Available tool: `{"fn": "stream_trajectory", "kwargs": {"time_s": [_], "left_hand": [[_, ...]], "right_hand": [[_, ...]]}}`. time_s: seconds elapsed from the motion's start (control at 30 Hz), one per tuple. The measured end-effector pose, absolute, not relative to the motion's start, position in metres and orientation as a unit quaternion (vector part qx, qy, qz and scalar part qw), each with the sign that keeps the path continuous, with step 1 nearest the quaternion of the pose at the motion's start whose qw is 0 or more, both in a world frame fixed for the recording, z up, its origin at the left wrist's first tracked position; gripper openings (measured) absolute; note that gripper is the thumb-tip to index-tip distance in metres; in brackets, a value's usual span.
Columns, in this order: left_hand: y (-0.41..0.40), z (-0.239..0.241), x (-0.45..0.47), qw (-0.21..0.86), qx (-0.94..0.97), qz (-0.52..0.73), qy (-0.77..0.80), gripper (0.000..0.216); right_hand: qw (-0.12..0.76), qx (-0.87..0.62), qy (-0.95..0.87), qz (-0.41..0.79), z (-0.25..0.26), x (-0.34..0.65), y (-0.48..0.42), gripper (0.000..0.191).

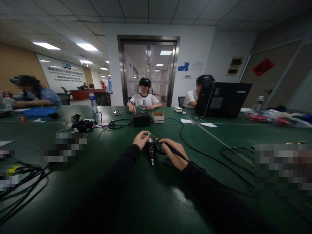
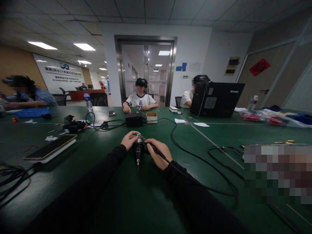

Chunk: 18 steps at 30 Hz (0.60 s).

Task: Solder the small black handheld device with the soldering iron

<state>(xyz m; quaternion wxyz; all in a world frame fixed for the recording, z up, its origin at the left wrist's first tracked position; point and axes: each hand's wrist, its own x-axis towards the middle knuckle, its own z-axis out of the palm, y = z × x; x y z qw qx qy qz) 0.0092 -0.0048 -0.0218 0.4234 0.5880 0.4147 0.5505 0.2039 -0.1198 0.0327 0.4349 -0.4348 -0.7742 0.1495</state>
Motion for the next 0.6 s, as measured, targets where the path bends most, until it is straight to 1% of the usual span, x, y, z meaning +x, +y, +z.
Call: {"fn": "stream_trajectory", "kwargs": {"time_s": [0.6], "left_hand": [[-0.0101, -0.0168, 0.0095, 0.413, 0.595, 0.548, 0.418, 0.025]], "right_hand": [[0.431, -0.436, -0.774, 0.161, 0.0304, 0.2037, -0.1190, 0.027]]}}
